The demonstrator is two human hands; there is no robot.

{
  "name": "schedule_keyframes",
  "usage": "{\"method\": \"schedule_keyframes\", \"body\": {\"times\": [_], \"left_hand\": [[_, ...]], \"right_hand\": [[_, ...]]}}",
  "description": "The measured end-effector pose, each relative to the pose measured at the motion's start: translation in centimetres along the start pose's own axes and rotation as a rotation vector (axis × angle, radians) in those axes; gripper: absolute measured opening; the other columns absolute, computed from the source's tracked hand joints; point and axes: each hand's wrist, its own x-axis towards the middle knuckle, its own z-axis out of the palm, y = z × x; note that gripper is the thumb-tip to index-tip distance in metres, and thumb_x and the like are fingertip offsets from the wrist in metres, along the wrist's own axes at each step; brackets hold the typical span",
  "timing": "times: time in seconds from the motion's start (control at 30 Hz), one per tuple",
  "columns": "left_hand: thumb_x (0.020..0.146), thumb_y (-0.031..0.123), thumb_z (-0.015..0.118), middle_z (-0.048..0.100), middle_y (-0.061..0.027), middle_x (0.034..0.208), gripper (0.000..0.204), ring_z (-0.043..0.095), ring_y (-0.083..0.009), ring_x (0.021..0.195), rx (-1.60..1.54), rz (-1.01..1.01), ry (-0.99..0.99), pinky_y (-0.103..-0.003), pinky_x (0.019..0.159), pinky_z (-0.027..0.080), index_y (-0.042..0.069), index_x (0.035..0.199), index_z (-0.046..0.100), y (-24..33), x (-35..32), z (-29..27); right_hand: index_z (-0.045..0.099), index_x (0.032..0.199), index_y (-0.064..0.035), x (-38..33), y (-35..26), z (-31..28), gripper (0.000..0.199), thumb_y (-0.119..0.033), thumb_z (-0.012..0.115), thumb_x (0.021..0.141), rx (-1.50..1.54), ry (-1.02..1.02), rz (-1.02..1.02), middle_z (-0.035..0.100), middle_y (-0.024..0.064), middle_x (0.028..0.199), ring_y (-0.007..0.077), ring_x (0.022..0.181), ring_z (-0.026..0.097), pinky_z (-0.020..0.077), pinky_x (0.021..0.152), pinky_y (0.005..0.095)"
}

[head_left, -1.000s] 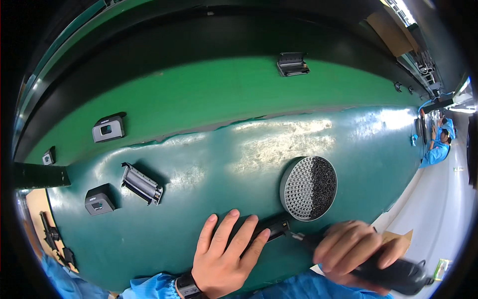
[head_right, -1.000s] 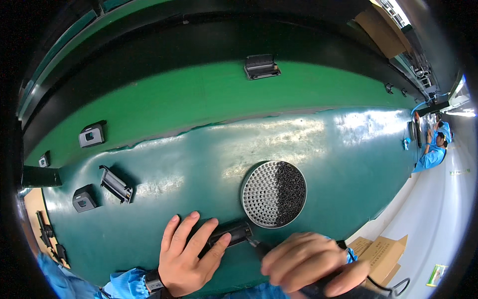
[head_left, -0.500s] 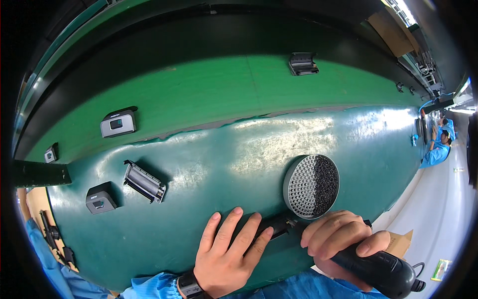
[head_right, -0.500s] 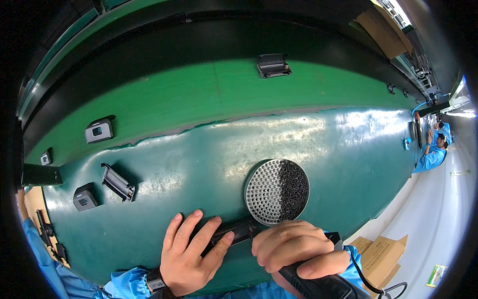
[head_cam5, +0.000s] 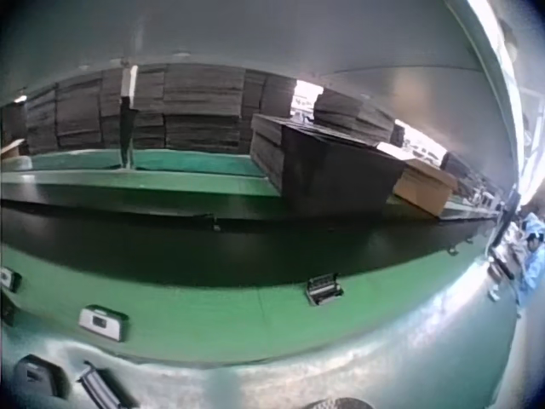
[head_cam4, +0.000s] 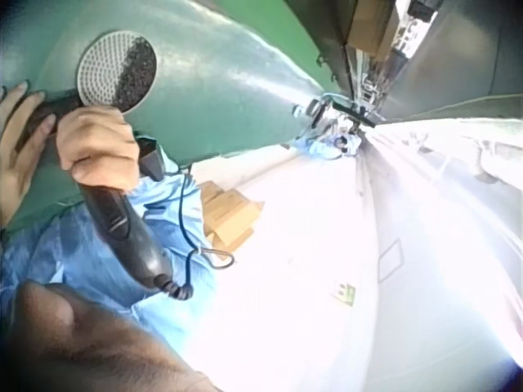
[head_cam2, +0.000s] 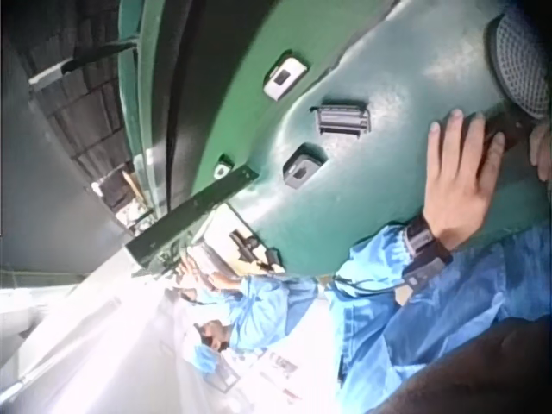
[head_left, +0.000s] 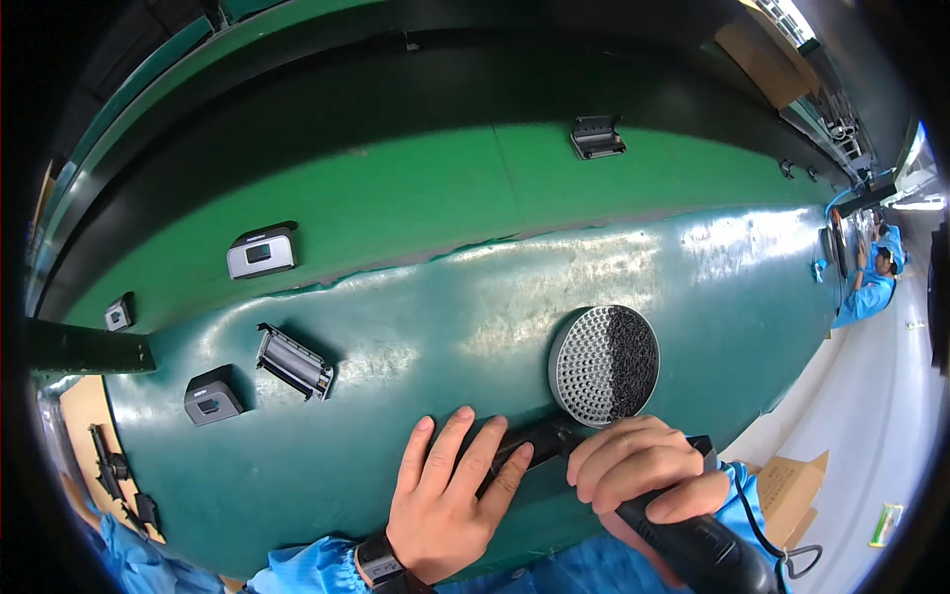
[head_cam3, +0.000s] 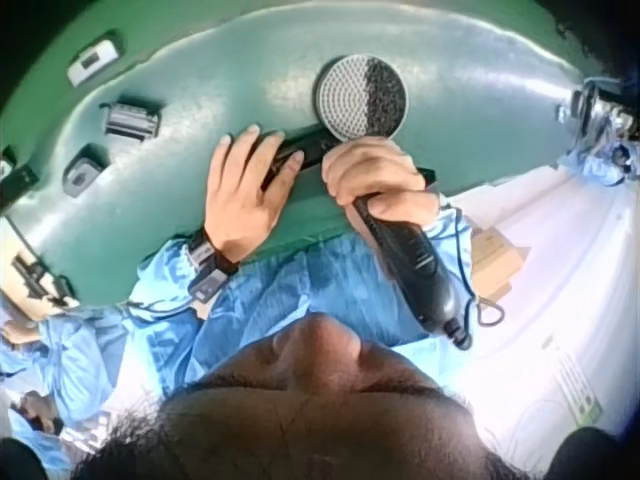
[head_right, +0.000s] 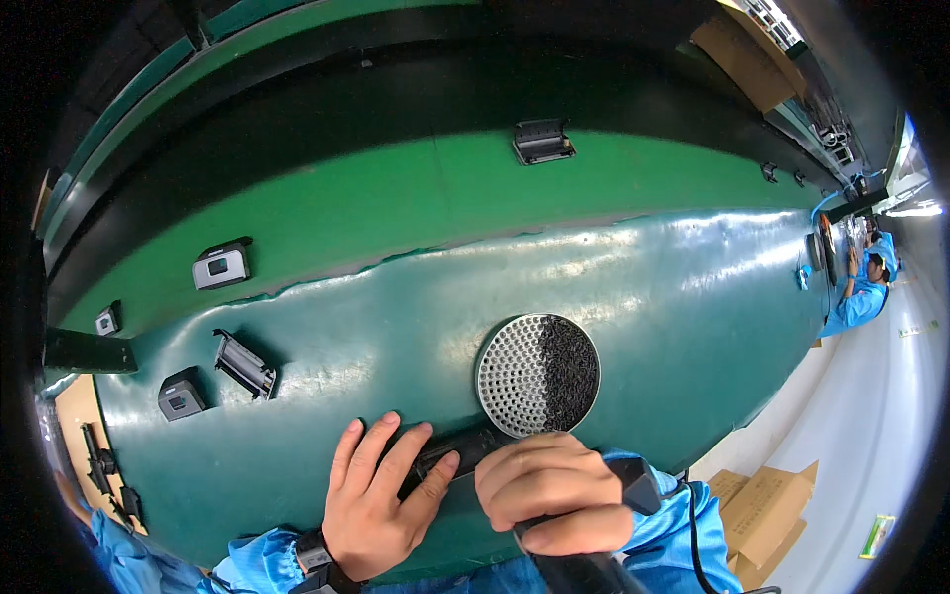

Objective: Use an electric screwdriver to fasten screws into a plastic housing on a factory assembly line.

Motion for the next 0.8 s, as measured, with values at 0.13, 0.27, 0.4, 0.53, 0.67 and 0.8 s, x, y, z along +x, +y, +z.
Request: {"method": "schedule_keyframes", "body": {"times": [0.13,0.27,0.4,0.53,0.67,0.8], "left_hand": [[0.079,0.016,0.082,0.067,-0.0097,0.131,0.043,0.058,-0.0365,0.131,-0.038,0.013,0.026,-0.061,0.116,0.041,0.022,0.121,0.081,0.0,0.1,0.3],[0.091,0.020,0.069,0.067,-0.0081,0.133,0.043,0.060,-0.0319,0.129,-0.007,0.033,0.019,-0.059,0.118,0.039,0.017,0.133,0.074,-0.2,0.1,0.0],[0.088,0.021,0.075,0.069,-0.0073,0.130,0.049,0.062,-0.0305,0.126,-0.052,-0.017,0.043,-0.059,0.117,0.039,0.012,0.136,0.071,-0.2,0.2,0.1],[0.086,0.024,0.078,0.070,-0.0064,0.129,0.051,0.063,-0.0286,0.125,-0.042,-0.004,0.049,-0.059,0.117,0.040,0.009,0.135,0.071,-0.2,0.3,0.2],[0.086,0.024,0.078,0.070,-0.0056,0.128,0.051,0.063,-0.0279,0.125,-0.027,-0.002,0.042,-0.058,0.118,0.039,0.009,0.134,0.071,-0.3,0.2,0.1],[0.073,0.019,0.086,0.071,-0.0108,0.126,0.060,0.064,-0.0335,0.123,-0.069,0.032,0.076,-0.060,0.116,0.041,0.003,0.129,0.071,-0.3,0.9,-0.1]], "right_hand": [[0.050,0.127,-0.0109,1.9,-2.0,-0.7,0.064,-0.065,0.067,0.098,-0.102,0.290,0.038,0.062,0.0096,0.071,0.0248,0.052,0.063,0.0569,0.044,0.0384],[0.046,0.137,-0.0141,2.0,-0.8,-1.9,0.072,-0.072,0.061,0.098,-0.085,0.420,0.084,0.059,0.0105,0.080,0.0245,0.060,0.062,0.0560,0.052,0.0407],[0.046,0.137,-0.0131,1.9,0.1,-2.4,0.075,-0.074,0.060,0.096,-0.020,0.427,0.141,0.059,0.0110,0.081,0.0259,0.063,0.064,0.0562,0.054,0.0415],[0.047,0.136,-0.0131,1.4,0.8,-2.9,0.076,-0.075,0.062,0.095,-0.017,0.433,0.141,0.061,0.0119,0.082,0.0271,0.064,0.065,0.0567,0.055,0.0430],[0.043,0.134,-0.0047,1.1,2.2,-3.1,0.079,-0.074,0.057,0.099,0.007,0.401,0.034,0.064,0.0187,0.085,0.0289,0.061,0.066,0.0588,0.054,0.0423],[0.044,0.130,-0.0012,1.4,1.8,-3.0,0.078,-0.071,0.060,0.099,-0.030,0.370,0.017,0.064,0.0198,0.084,0.0296,0.061,0.066,0.0592,0.054,0.0420]]}}
